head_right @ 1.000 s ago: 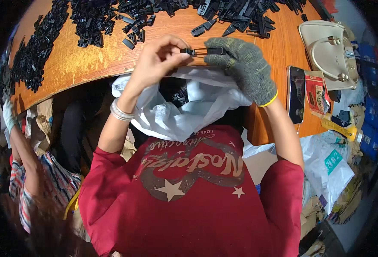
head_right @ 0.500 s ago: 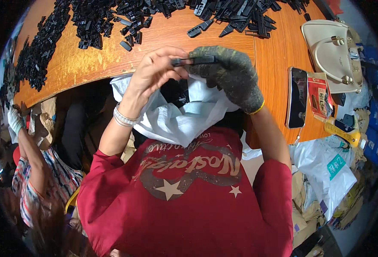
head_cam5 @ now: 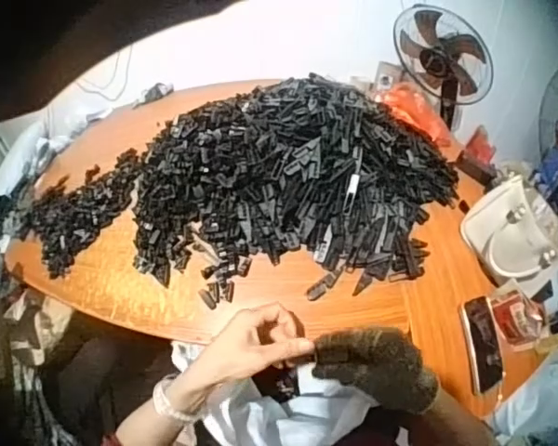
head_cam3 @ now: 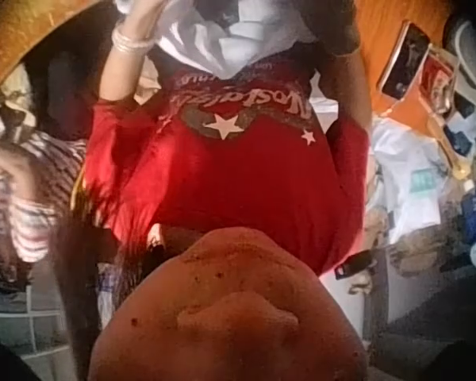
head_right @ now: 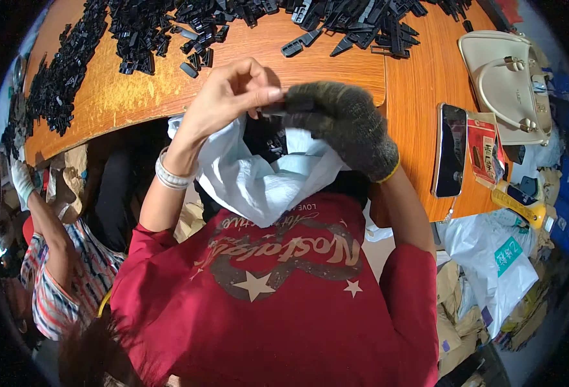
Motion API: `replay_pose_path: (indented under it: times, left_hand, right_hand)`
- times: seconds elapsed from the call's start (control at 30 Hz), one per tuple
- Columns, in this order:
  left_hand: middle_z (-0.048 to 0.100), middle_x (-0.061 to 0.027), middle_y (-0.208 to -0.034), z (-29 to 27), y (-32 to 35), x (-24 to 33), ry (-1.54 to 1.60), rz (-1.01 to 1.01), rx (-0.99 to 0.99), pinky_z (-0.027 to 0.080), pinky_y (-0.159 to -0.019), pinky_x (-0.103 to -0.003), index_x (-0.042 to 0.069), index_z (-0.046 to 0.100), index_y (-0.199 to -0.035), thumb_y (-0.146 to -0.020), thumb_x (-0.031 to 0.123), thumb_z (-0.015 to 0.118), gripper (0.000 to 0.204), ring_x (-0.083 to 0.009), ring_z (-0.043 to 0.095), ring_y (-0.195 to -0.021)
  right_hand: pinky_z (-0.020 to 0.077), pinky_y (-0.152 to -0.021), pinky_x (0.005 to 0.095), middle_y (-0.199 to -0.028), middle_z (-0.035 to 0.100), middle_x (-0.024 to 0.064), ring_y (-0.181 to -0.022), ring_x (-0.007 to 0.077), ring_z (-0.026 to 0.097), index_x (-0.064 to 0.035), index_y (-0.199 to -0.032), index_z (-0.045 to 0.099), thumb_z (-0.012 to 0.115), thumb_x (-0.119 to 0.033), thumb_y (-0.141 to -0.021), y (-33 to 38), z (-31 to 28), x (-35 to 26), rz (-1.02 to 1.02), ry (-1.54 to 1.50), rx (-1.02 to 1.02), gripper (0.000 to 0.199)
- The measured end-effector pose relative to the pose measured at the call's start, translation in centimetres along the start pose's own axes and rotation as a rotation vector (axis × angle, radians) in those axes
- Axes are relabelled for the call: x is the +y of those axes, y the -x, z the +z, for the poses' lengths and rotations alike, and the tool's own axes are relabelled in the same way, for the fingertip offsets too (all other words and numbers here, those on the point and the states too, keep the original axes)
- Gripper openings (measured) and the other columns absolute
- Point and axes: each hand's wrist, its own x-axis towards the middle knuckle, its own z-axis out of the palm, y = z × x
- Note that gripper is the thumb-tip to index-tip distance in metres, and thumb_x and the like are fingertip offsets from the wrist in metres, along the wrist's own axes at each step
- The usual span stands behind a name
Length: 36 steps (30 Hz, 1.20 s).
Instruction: Inspecting and sorting small black plastic manufacturing components at a workbench.
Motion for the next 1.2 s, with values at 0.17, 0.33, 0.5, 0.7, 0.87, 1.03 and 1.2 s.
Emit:
replay_pose_path:
  times: [0.17, 0.33, 0.5, 0.7, 0.87, 1.03, 1.2]
  left_hand:
    - [0.06, -0.0131, -0.076, 1.2, -4.3, -1.2, -0.712, 0.411, 0.394, 0.048, -0.06, -0.037, -0.003, 0.059, -0.084, -0.075, 0.026, 0.077, 0.035, -0.027, 0.06, -0.064]
    - [0.059, -0.0152, -0.075, 2.0, -3.9, -1.1, -0.644, 0.385, 0.378, 0.048, -0.059, -0.038, -0.005, 0.062, -0.089, -0.079, 0.017, 0.07, 0.026, -0.0275, 0.06, -0.062]
    - [0.06, -0.0066, -0.064, 3.0, -0.9, 0.0, -0.005, 0.012, 0.048, 0.046, -0.054, -0.026, -0.005, 0.068, -0.088, -0.083, 0.014, 0.069, 0.02, -0.0107, 0.059, -0.059]
    - [0.059, -0.0132, -0.079, -2.9, -2.0, -0.7, -1.116, 0.453, 0.742, 0.046, -0.052, -0.038, 0.001, 0.063, -0.078, -0.083, 0.019, 0.067, 0.019, -0.0294, 0.061, -0.061]
    - [0.059, -0.0104, -0.083, -3.8, -2.6, -0.9, -1.293, 0.378, 0.659, 0.047, -0.058, -0.038, 0.002, 0.066, -0.089, -0.082, 0.019, 0.069, 0.018, -0.0287, 0.06, -0.066]
    - [0.058, -0.0107, -0.087, -0.7, -1.8, -0.8, -0.87, 0.403, 0.275, 0.048, -0.067, -0.032, 0.0, 0.063, -0.094, -0.082, 0.009, 0.068, 0.016, -0.0251, 0.062, -0.076]
    - [0.056, -0.014, -0.083, -0.1, -2.1, -1.3, -0.668, 0.372, 0.2, 0.047, -0.067, -0.04, -0.001, 0.06, -0.089, -0.08, 0.009, 0.066, 0.015, -0.0327, 0.06, -0.075]
  right_hand:
    - [0.0469, -0.056, 0.0229, -0.078, 0.066, 0.0036, -0.063, 0.008, 0.059, -0.0003, -0.113, 0.065, 0.069, -0.007, -0.08, 1.2, -0.4, -0.9, 0.026, -0.132, -0.092, 0.033]
    - [0.0503, -0.052, 0.0219, -0.095, 0.069, 0.0085, -0.069, 0.0103, 0.064, -0.0038, -0.119, 0.063, 0.053, -0.021, -0.097, 0.5, -1.7, 2.3, -0.04, -0.094, 0.099, 0.029]
    - [0.0548, -0.06, 0.0245, -0.118, 0.062, 0.0132, -0.083, 0.0135, 0.066, -0.0068, -0.118, 0.063, 0.051, -0.015, -0.096, -1.5, -0.1, 2.9, -0.191, -0.264, 0.115, 0.027]
    - [0.0553, -0.076, 0.0301, -0.109, 0.066, 0.0095, -0.093, 0.0203, 0.066, -0.0097, -0.108, 0.068, 0.061, -0.007, -0.081, -1.7, -0.3, 0.9, 0.018, 0.088, 0.186, 0.028]
    - [0.0523, -0.082, 0.0337, -0.11, 0.065, 0.0087, -0.096, 0.0228, 0.065, -0.0147, -0.11, 0.069, 0.063, -0.012, -0.08, -1.6, -0.6, 2.3, -0.01, 0.33, 0.254, 0.031]
    - [0.0509, -0.084, 0.036, -0.112, 0.065, 0.0069, -0.097, 0.0254, 0.063, -0.0163, -0.108, 0.07, 0.064, -0.012, -0.077, -2.6, -1.8, 4.4, -0.636, 0.923, 0.367, 0.032]
    - [0.052, -0.079, 0.0349, -0.107, 0.067, 0.0079, -0.093, 0.0269, 0.064, -0.014, -0.096, 0.071, 0.068, -0.009, -0.069, -3.0, -2.8, 3.5, -0.781, 0.987, 0.251, 0.028]
